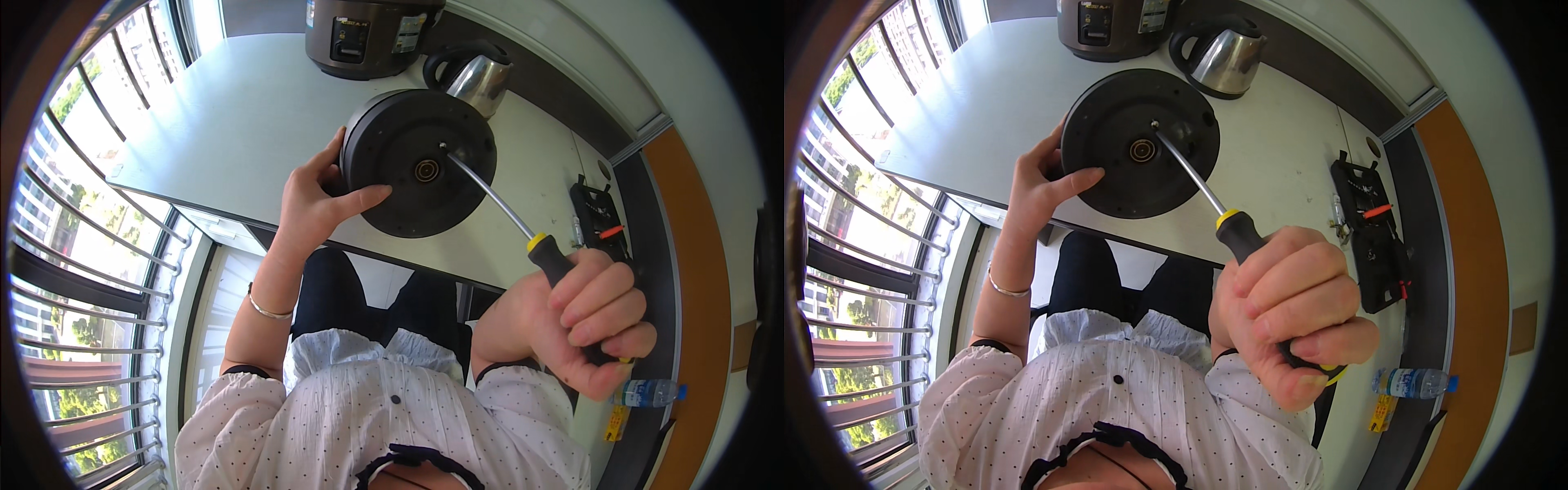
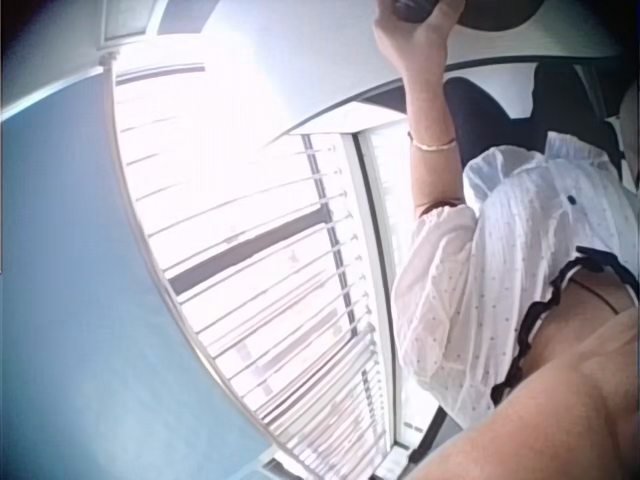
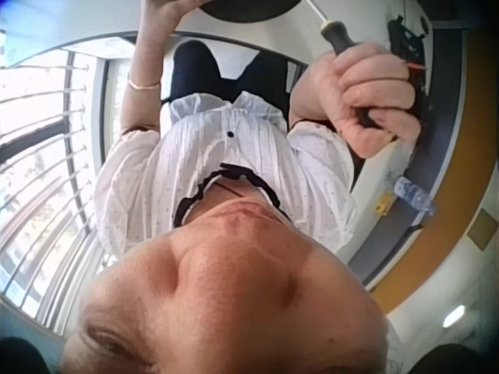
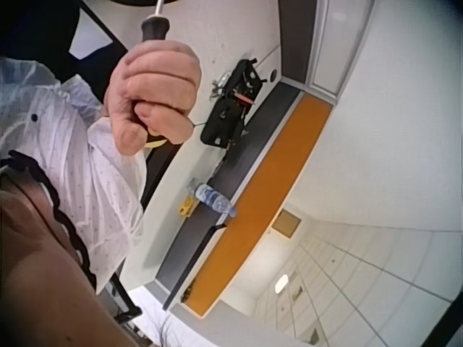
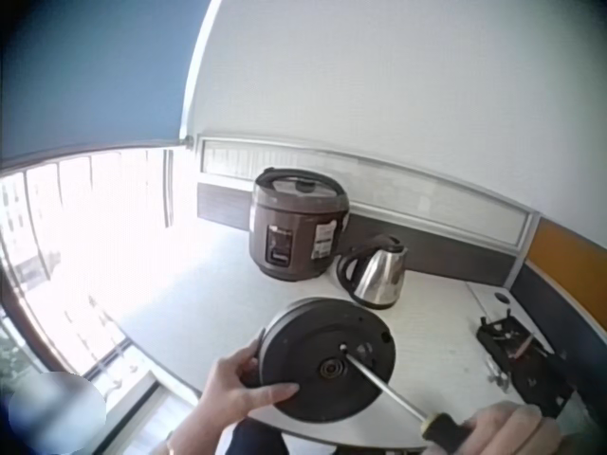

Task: The person uses a screwdriver to remove screws from the base of an electric kettle, detaches the bottom cover, and then reattaches it by inserting and tightening the screws. The person handles the kettle and screws by hand while seated at a table.

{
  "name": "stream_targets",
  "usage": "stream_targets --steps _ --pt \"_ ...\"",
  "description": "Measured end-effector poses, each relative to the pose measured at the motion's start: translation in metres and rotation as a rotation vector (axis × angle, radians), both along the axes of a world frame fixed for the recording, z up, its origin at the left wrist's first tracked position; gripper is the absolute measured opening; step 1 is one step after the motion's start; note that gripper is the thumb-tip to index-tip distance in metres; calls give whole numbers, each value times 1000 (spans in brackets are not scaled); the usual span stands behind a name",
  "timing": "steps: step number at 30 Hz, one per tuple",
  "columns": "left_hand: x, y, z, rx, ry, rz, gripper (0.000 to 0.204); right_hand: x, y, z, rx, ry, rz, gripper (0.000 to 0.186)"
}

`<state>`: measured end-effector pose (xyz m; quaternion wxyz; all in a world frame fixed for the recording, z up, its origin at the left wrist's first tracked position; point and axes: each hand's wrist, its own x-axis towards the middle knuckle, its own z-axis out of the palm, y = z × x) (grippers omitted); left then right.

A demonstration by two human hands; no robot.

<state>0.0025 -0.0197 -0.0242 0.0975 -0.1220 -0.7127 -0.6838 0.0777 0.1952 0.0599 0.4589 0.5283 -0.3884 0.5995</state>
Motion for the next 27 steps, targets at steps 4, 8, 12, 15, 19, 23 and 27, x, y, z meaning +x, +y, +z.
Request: stream_targets --steps 4,8,12,15,19,23,27 --pt "1 1 2 -14 -14 4 89 0 2 0 -2 5 9 31" --pt "1 1 2 4 -7 5 90 0 2 0 -11 8 26 31" --pt "0 0 0 -14 1 9 89 1 2 0 -15 1 14 32" --pt "0 2 2 -7 2 2 89 1 3 0 -15 0 -1 32" --pt "1 1 2 4 12 9 89 -1 2 0 -10 1 0 33" --pt "-1 -1 -2 -16 10 17 89 -1 2 0 -10 5 5 33" --pt "-1 0 0 -16 4 15 90 -1 2 1 -8 6 5 33"
